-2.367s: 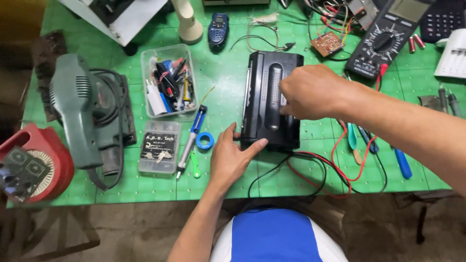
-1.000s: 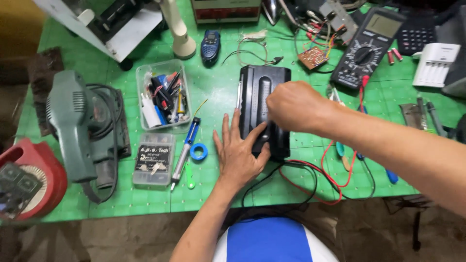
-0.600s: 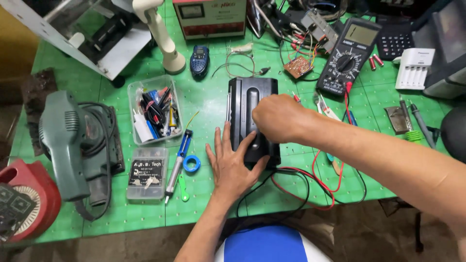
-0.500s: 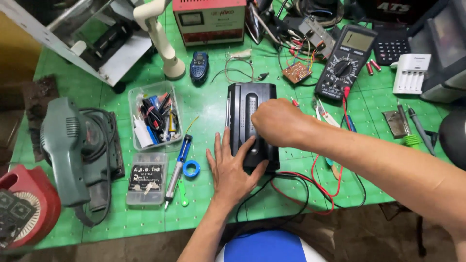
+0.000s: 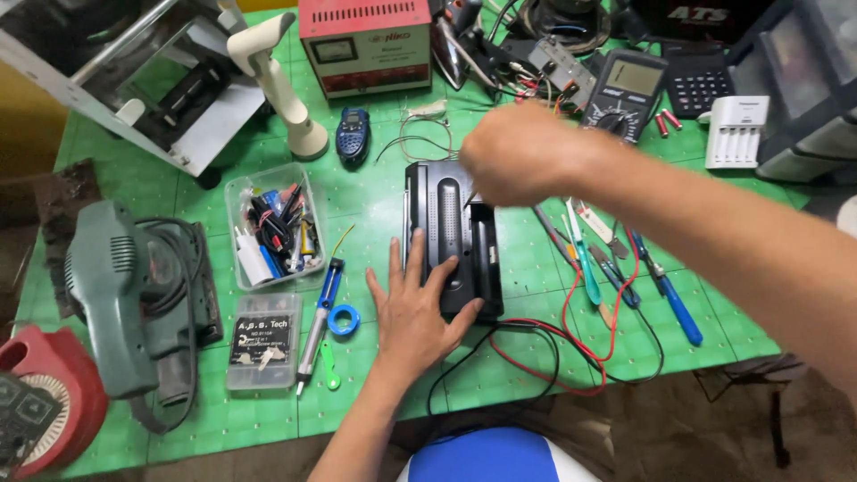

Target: Cleaning and inspecting an electronic device, likely a car radio, using a brush and small tools on a workbench.

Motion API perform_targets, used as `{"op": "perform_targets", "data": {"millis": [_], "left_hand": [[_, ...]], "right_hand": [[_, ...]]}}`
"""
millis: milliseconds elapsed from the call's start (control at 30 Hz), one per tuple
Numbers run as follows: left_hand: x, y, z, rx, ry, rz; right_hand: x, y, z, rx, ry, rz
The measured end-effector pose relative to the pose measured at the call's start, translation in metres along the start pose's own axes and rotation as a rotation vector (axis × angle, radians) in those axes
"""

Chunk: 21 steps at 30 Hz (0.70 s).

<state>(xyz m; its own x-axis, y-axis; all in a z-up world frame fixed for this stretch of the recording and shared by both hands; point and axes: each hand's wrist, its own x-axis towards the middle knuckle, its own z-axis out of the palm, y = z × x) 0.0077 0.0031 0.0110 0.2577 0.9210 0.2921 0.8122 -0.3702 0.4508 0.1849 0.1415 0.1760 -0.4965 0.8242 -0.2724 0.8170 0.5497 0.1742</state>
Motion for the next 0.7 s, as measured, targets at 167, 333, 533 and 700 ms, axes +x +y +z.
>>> {"op": "perform_targets", "data": {"millis": [167,333,533,700], "left_hand": [[0.029,-0.004,-0.011,0.052,0.005,0.145],[0.047,-0.016,-0.002,0.116,0.098,0.235],[0.048,-0.017,-0.004,0.082,0.046,0.187],[0.067,-0.01,-0.008,0.169,0.011,0.206]], "right_hand": [[-0.007,0.027,-0.018,-0.063,-0.065,0.129],[0.009,0.055,0.017,-0.043,0.005,0.154],[0.023,0.064,0.036,-0.092,0.008,0.153],[0.046,0.079,0.07,-0.14,0.149,0.065]]}}
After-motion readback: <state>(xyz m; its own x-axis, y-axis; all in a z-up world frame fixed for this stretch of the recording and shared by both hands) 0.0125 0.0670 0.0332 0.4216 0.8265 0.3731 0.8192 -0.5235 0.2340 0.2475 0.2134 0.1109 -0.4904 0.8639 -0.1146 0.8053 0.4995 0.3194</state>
